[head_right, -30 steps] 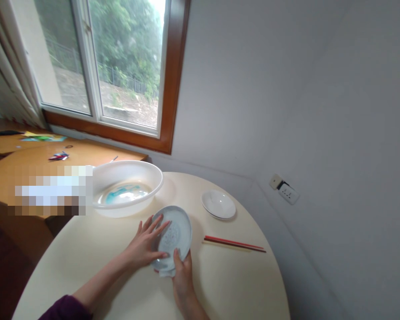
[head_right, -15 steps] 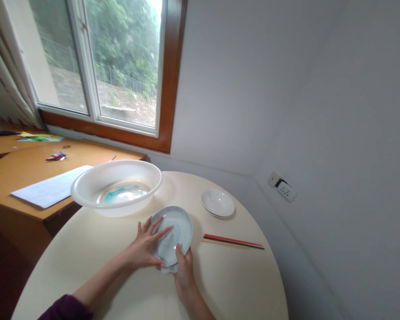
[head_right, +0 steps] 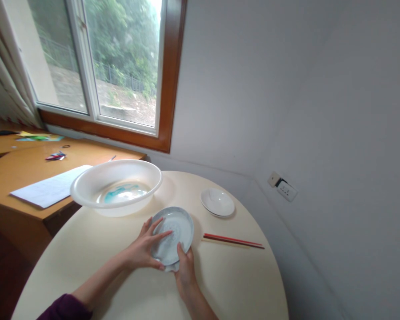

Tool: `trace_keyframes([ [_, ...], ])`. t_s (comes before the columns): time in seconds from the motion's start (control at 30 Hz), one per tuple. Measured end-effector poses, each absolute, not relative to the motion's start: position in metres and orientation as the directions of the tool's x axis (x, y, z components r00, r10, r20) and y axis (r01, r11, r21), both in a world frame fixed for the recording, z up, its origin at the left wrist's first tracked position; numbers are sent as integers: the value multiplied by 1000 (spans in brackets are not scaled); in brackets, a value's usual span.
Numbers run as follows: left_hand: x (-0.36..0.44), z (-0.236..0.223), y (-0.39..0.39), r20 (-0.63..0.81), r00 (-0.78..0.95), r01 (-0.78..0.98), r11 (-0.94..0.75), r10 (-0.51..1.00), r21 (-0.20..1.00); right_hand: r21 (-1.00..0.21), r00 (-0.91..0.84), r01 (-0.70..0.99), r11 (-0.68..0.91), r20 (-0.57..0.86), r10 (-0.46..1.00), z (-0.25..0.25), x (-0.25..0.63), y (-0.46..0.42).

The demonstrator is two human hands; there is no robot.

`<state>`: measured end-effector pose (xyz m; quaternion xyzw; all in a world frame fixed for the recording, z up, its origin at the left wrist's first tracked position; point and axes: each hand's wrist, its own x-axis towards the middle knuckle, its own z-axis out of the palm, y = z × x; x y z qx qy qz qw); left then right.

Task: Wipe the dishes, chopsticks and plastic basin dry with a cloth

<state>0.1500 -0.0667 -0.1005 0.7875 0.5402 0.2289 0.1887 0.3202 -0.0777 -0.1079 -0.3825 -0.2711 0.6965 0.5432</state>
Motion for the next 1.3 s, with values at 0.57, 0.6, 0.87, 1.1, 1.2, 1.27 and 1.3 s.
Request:
trace_keyframes([
  [0.57, 153, -101, -66, 297, 326, 699, -441, 897, 563, -782, -127, -545, -303, -280, 951, -107, 321, -75],
  [0.6, 153, -101, -66, 310, 326, 699, -449, 893, 557, -780, -128, -546, -306, -283, 950, -107, 321, -74],
  [0.87, 152, -102, -65, 304, 339, 711, -454, 890, 537, -771, -137, -546, -328, -304, 943, -105, 321, -76],
  [1.1, 146, -98, -66, 203, 365, 709, -413, 908, 572, -757, -123, -564, -331, -319, 940, -105, 321, -75],
  [1.2, 143, -99, -65, 220, 366, 691, -423, 904, 586, -748, -122, -569, -342, -334, 935, -105, 322, -75],
  [1.27, 140, -99, -65, 253, 374, 674, -449, 892, 587, -741, -118, -576, -345, -343, 932, -105, 322, -74],
  [1.3, 139, -98, -64, 270, 380, 664, -465, 884, 585, -736, -119, -581, -347, -345, 931, -105, 322, -75],
])
